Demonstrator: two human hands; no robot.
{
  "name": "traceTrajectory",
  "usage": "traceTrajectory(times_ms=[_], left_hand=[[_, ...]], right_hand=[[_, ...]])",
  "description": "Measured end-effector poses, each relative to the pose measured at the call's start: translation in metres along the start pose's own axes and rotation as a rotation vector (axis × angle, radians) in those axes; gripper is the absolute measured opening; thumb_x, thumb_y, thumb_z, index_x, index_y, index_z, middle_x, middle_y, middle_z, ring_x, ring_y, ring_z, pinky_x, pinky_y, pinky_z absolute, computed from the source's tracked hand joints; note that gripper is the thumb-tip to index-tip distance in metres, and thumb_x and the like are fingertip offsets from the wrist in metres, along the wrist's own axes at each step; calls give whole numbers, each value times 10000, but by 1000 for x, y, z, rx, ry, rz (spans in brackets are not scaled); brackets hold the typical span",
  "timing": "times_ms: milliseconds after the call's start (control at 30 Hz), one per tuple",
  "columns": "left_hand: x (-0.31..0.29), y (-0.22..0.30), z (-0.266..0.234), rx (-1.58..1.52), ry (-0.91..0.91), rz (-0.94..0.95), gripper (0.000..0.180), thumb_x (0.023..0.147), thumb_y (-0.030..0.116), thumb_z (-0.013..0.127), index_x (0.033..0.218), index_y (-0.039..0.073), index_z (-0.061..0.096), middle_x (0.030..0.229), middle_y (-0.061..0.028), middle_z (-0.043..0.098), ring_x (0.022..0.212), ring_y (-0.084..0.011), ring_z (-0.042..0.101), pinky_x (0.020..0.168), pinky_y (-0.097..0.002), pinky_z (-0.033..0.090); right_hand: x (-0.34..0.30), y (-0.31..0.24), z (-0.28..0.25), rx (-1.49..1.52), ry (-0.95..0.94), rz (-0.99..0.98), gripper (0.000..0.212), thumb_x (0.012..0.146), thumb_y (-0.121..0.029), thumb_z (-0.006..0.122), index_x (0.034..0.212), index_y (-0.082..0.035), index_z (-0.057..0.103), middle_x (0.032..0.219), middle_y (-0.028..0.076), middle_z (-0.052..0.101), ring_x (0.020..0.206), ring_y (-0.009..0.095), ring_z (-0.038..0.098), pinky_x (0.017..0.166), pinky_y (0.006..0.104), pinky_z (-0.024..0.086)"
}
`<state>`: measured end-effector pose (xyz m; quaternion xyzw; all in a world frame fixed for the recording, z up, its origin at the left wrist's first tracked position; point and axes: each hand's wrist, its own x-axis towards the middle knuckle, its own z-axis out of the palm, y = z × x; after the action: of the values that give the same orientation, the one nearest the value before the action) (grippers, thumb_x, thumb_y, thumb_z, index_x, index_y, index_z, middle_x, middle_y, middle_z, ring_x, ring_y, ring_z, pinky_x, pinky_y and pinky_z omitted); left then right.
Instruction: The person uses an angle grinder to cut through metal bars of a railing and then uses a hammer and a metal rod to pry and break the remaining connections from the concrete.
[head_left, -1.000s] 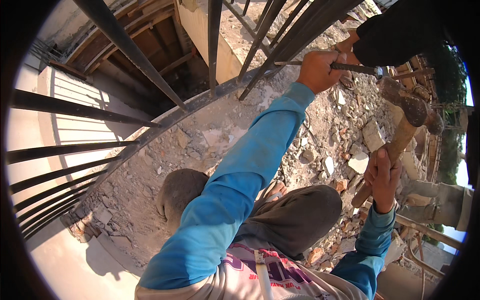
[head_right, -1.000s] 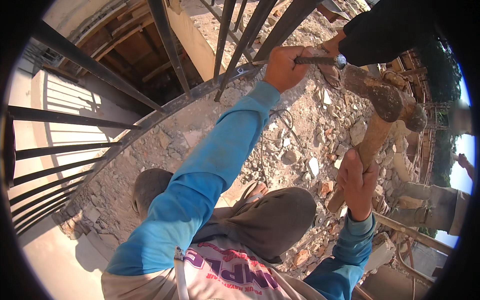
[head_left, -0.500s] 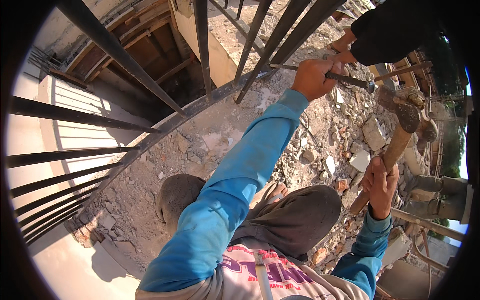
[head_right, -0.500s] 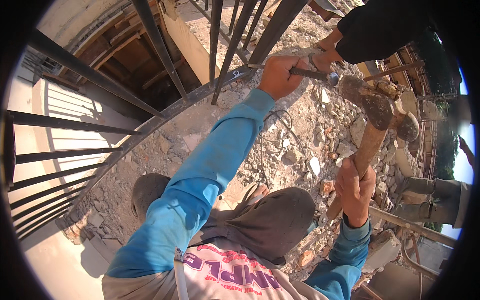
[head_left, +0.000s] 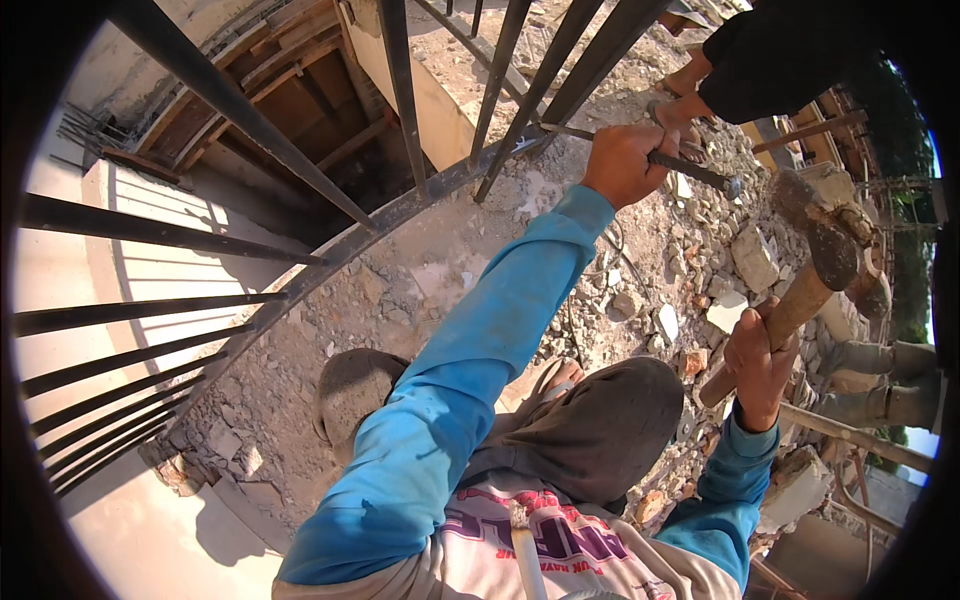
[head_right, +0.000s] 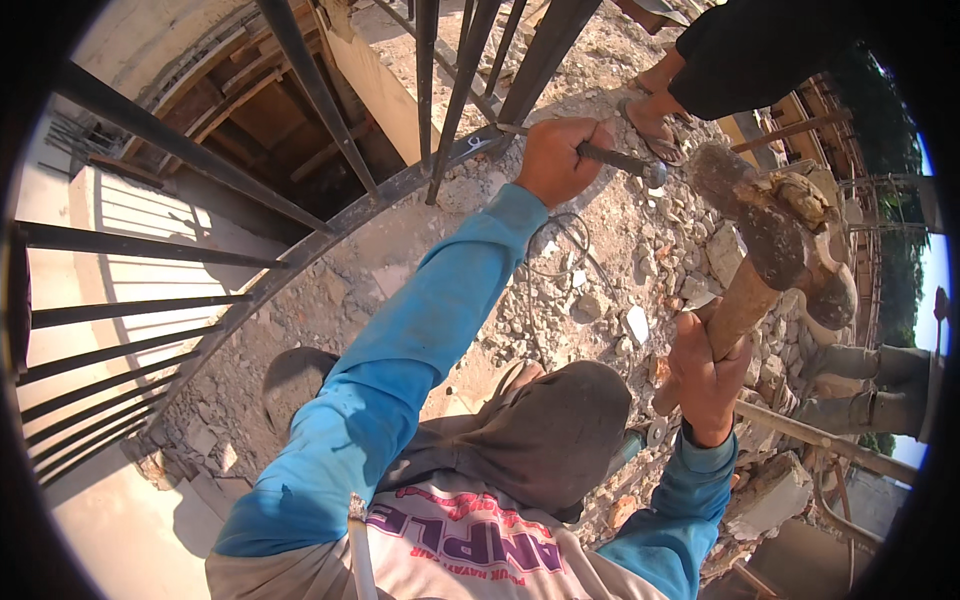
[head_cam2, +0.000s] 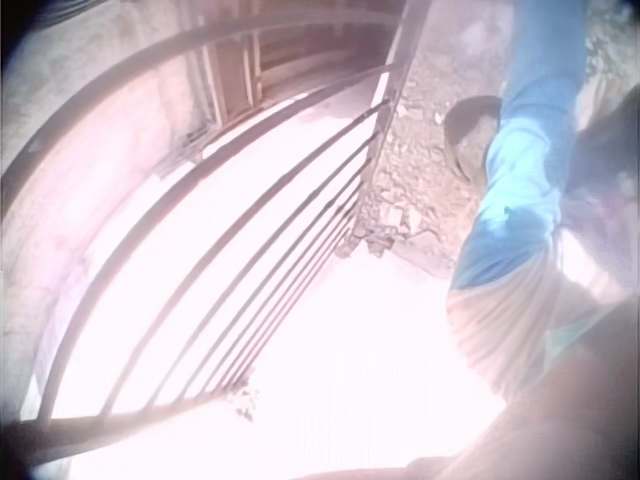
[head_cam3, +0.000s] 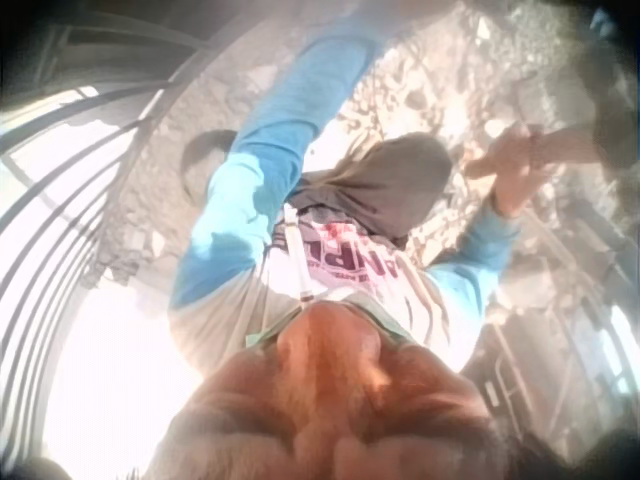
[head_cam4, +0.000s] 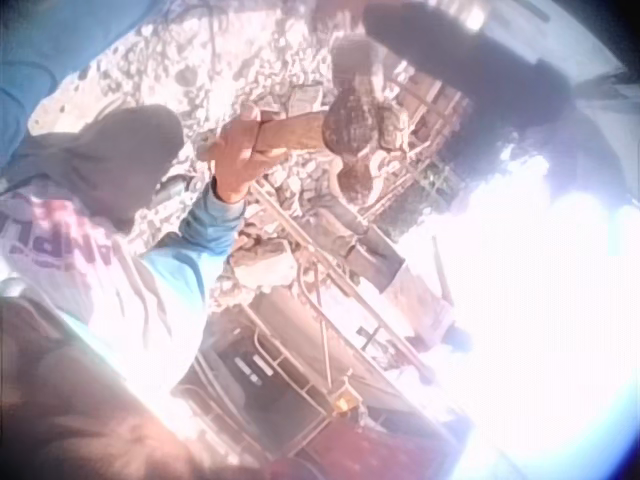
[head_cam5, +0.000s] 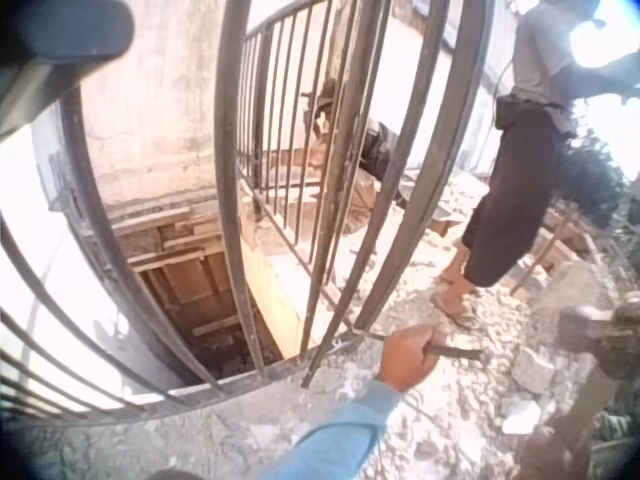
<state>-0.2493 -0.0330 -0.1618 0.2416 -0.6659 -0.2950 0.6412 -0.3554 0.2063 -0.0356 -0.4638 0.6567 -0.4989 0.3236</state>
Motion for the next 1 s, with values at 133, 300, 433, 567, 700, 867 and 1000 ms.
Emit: traceTrajectory(times_ms=[133,300,433,567,700,867,1000], left_hand=[[-6,13,0,-47,7,11,277,843,176,605,605,49,544,535,-127,488,497,-325,518,472,-400,390],[-11,13,4,57,-14,54,308,848,177,603,585,50,508,538,-129,480,497,-334,499,472,-419,381],[-15,10,2,58,-15,23,330,842,191,607,558,71,488,561,-121,525,525,-353,522,513,-449,407],[-15,15,-1,86,-24,18,329,839,195,608,559,72,488,555,-122,516,536,-357,520,536,-455,409],[-15,15,5,67,-18,23,322,842,183,606,571,57,485,537,-124,484,520,-348,501,514,-440,390],[-18,11,-2,27,-17,60,361,875,224,582,578,45,481,534,-136,466,509,-348,483,494,-436,372],[-17,12,-3,114,-60,38,373,884,241,575,577,47,489,545,-142,478,516,-344,493,496,-436,371]], right_hand=[[4,-19,-5,333,-41,-491,311,960,-258,536,743,-101,378,498,-4,358,390,75,337,358,241,278],[-7,40,3,-68,60,-253,317,958,-204,528,710,-118,350,519,-19,344,402,80,329,378,258,281],[-22,38,-13,67,50,-2,250,939,-157,542,760,-102,377,558,-28,359,424,45,327,381,233,274],[-21,4,-16,395,127,-467,299,962,-230,507,730,-119,353,516,-16,339,400,61,331,376,236,303],[-17,31,17,271,128,-478,301,967,-224,500,718,-112,374,530,-16,389,415,73,358,400,252,332],[-27,33,-4,-189,56,34,215,952,-133,493,749,-91,436,563,-40,375,486,83,425,414,228,326],[-26,-11,-6,300,162,-543,359,982,-279,456,671,-137,346,504,-14,342,410,71,350,407,238,345]])
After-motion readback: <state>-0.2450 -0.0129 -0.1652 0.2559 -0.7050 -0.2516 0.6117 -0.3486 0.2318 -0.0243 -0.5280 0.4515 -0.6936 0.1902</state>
